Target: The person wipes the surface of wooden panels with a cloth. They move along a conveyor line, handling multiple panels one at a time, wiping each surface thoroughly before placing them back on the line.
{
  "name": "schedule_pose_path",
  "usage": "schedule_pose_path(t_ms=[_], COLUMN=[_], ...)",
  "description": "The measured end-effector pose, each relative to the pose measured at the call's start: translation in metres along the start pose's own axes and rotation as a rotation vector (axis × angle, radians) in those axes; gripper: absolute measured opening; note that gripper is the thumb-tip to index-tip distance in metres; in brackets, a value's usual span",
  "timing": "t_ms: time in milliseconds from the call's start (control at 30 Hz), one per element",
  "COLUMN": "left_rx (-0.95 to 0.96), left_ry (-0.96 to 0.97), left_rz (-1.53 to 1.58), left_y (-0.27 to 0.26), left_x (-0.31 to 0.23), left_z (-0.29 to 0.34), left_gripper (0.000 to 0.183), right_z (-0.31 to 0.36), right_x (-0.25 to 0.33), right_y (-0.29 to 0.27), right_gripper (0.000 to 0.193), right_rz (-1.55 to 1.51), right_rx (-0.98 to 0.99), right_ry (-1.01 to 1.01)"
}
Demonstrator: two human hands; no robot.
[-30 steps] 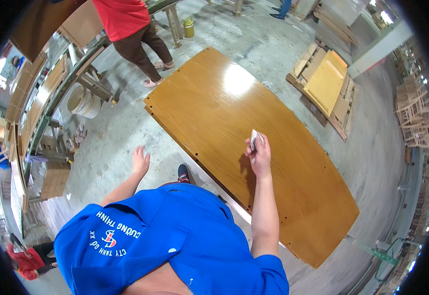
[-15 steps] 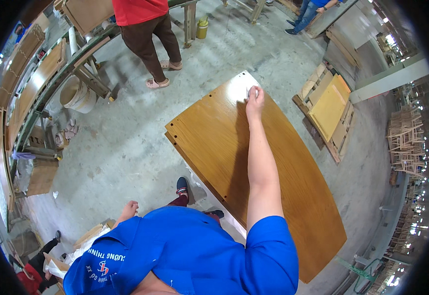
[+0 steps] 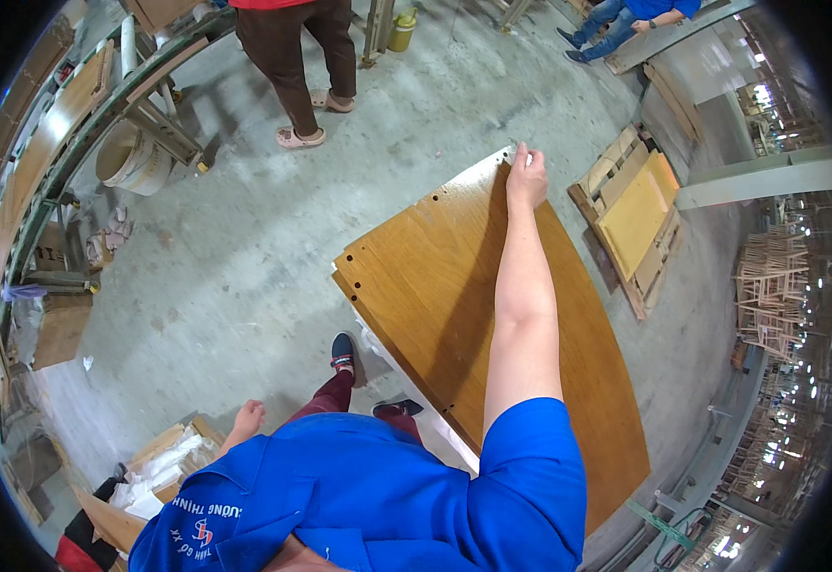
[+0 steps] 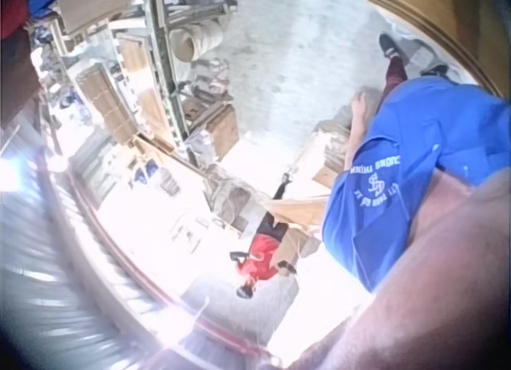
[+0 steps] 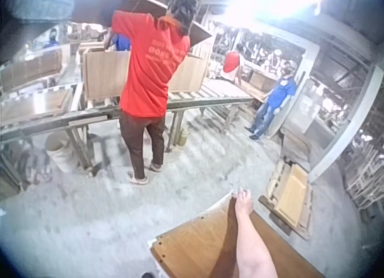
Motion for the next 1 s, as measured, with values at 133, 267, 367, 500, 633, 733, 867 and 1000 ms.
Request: schedule_pose_path(t_ms=[133, 267, 367, 500, 633, 733, 867, 1000], left_rx=[-0.005, -0.01, 0.005, 0.01, 0.038, 0.044, 0.041, 0.0], left_ry=[0.001, 0.064, 0.062, 0.085, 0.066, 0.037, 0.035, 0.094], left_rz=[-0.062, 0.03, 0.017, 0.067, 0.092, 0.083, 0.019, 0.064], left_y=[-0.004, -0.001, 0.006, 0.01, 0.012, 0.01, 0.008, 0.009], left_x=[-0.001, -0.015, -0.022, -0.031, -0.029, -0.025, -0.021, -0.022], left_z=[-0.005, -0.016, -0.026, -0.034, -0.037, -0.037, -0.037, -0.037], left_gripper=[0.031, 0.033, 0.032, 0.03, 0.028, 0.028, 0.028, 0.028], right_z=[-0.005, -0.007, -0.008, -0.008, -0.008, -0.008, -0.003, 0.011], right_x=[-0.001, -0.002, -0.001, 0.001, 0.0, 0.0, -0.001, 0.005], right_y=[0.002, 0.007, 0.006, 0.004, 0.006, 0.006, 0.005, 0.005], right_gripper=[0.047, 0.047, 0.047, 0.045, 0.045, 0.044, 0.044, 0.045], right_rz=[0.056, 0.106, 0.119, 0.158, 0.166, 0.154, 0.128, 0.11], right_rx=[-0.005, 0.005, -0.008, -0.062, -0.054, -0.058, -0.053, -0.035], right_ry=[-0.028, -0.017, -0.024, -0.066, -0.062, -0.065, -0.084, -0.106])
Point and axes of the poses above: each hand's wrist, its own z-axis away from the middle knuckle, its own y-axis out of the palm, x = y × z, the point moved 9 cm from there along -z, towards the middle knuckle, and after that the axes turned 3 degrees about -z, right-handed, at the moved point
